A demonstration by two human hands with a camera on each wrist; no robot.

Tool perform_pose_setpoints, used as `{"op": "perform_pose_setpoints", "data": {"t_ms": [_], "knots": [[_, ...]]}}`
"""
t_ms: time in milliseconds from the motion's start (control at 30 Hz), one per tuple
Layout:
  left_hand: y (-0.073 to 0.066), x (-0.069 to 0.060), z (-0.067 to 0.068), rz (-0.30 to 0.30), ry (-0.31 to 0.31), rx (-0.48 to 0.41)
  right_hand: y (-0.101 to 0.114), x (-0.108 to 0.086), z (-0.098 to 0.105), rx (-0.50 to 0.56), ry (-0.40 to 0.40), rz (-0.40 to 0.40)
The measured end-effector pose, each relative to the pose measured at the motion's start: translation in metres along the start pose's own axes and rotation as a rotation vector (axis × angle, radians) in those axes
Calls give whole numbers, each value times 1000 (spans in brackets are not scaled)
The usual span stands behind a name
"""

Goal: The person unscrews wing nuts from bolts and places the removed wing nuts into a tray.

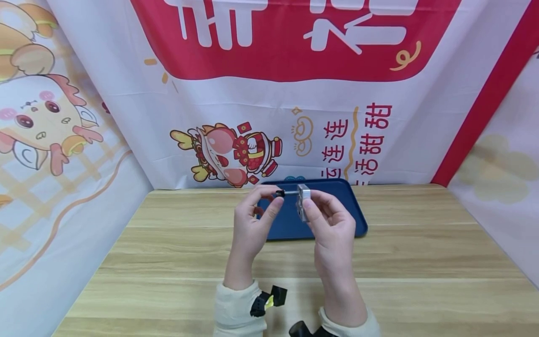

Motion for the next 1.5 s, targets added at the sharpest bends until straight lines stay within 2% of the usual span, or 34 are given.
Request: {"op": "perform_pose_setpoints", "data": {"t_ms": [200,333,600,800,1100,1500], "knots": [[1,0,-1,4,1,-3,0,0,0,3,1,3],[0,0,-1,-15,10,-1,0,0,1,-1,-1,0],[-2,1,2,-146,26,14,0,0,1,11,3,2],[-2,1,2,-192,21,20,0,1,1,10,4,7],[-2,0,3,-180,5,36,0,1,1,9,2,5],[0,0,3,-113,12,41,-1,1,1,9,-2,3]]}}
Point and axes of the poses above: each hand's wrist, its own x-axis towards the middle knuckle, its own z-axis out of the back of the hand, y = z × x, the point moved 2 cm from there along x, towards the middle knuckle, and after that the axes turned 3 degrees about y, right-handed, at the moved point
